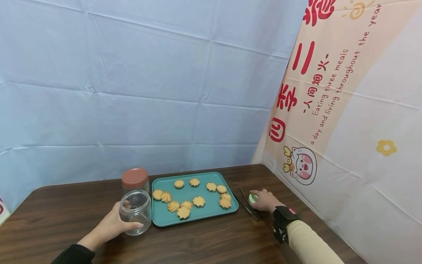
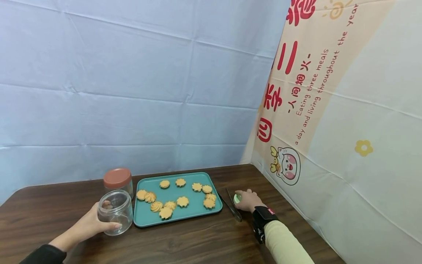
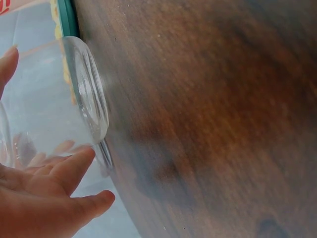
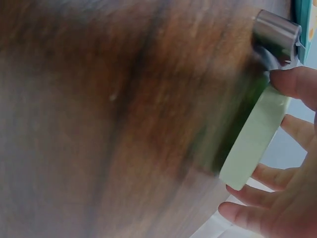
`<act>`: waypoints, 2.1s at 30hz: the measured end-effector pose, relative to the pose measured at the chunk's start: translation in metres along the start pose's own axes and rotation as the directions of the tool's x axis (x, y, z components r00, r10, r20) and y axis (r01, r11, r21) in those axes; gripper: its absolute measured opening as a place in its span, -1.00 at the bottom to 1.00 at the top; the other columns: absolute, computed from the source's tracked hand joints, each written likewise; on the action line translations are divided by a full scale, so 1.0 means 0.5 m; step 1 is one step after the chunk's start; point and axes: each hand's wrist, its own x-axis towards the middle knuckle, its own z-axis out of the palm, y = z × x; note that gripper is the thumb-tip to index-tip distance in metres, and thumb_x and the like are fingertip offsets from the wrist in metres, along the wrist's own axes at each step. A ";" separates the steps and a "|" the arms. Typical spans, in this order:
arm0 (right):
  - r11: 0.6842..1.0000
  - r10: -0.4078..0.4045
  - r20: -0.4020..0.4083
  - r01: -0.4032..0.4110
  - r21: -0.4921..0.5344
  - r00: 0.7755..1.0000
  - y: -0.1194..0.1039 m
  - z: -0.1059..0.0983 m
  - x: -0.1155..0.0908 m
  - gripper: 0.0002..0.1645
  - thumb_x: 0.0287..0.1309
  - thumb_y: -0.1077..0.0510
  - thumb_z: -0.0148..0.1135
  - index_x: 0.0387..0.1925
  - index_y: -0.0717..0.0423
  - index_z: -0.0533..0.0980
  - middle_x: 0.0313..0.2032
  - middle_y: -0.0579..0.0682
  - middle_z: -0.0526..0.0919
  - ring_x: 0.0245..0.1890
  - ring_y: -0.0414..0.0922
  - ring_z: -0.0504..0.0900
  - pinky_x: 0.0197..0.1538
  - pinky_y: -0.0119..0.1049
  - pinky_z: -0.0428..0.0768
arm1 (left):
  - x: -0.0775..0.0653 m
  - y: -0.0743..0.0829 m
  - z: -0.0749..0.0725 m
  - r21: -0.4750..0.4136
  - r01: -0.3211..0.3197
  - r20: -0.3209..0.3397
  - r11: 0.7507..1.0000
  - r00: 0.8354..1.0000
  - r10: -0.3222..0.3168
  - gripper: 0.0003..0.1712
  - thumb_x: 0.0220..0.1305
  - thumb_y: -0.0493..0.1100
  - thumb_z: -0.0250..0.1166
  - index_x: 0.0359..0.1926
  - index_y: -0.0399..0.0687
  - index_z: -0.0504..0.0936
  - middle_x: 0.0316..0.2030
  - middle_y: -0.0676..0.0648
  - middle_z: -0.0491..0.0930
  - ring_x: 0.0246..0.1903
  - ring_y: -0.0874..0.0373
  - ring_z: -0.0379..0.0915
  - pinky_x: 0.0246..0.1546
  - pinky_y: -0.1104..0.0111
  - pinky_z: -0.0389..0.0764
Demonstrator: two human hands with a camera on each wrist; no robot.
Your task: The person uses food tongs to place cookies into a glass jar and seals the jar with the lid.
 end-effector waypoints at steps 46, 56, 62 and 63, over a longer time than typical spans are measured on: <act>0.979 -0.092 -0.200 0.052 -0.195 0.976 -0.072 0.037 -0.034 -0.65 -0.01 0.07 0.31 -0.71 0.13 0.40 -0.67 -0.01 0.44 -0.57 -0.03 0.47 -0.41 -0.08 0.51 | -0.001 0.000 -0.001 -0.001 0.012 0.008 1.000 1.000 -0.012 0.05 0.15 0.01 0.44 0.29 -0.50 -0.03 0.22 -0.52 0.20 0.22 -0.44 0.15 0.07 -0.16 0.36; 0.999 0.038 -0.256 -0.042 -0.010 0.966 -0.095 0.012 -0.034 -0.73 0.13 0.11 0.19 -0.53 0.23 0.44 -0.57 0.06 0.47 -0.55 -0.01 0.48 -0.44 -0.06 0.49 | 0.000 0.002 -0.005 0.007 0.006 0.006 1.000 1.000 -0.006 0.05 0.14 0.01 0.45 0.28 -0.50 -0.03 0.21 -0.52 0.21 0.21 -0.43 0.17 0.06 -0.16 0.37; 0.998 -0.010 -0.258 0.024 0.051 0.966 -0.105 0.019 -0.025 -0.78 0.21 0.16 0.18 -0.44 0.26 0.47 -0.57 0.03 0.47 -0.56 -0.08 0.43 -0.47 -0.17 0.46 | -0.001 0.001 -0.006 0.007 0.006 0.005 1.000 1.000 -0.006 0.05 0.14 0.01 0.45 0.28 -0.50 -0.02 0.21 -0.51 0.21 0.20 -0.43 0.17 0.06 -0.15 0.38; 0.998 -0.020 -0.257 0.034 0.048 0.966 -0.107 0.021 -0.023 -0.78 0.22 0.16 0.19 -0.44 0.25 0.47 -0.57 0.03 0.47 -0.56 -0.09 0.43 -0.46 -0.17 0.45 | 0.000 0.001 -0.006 0.008 0.006 0.005 1.000 1.000 -0.006 0.05 0.14 0.01 0.45 0.28 -0.50 -0.02 0.21 -0.51 0.21 0.20 -0.43 0.17 0.06 -0.15 0.38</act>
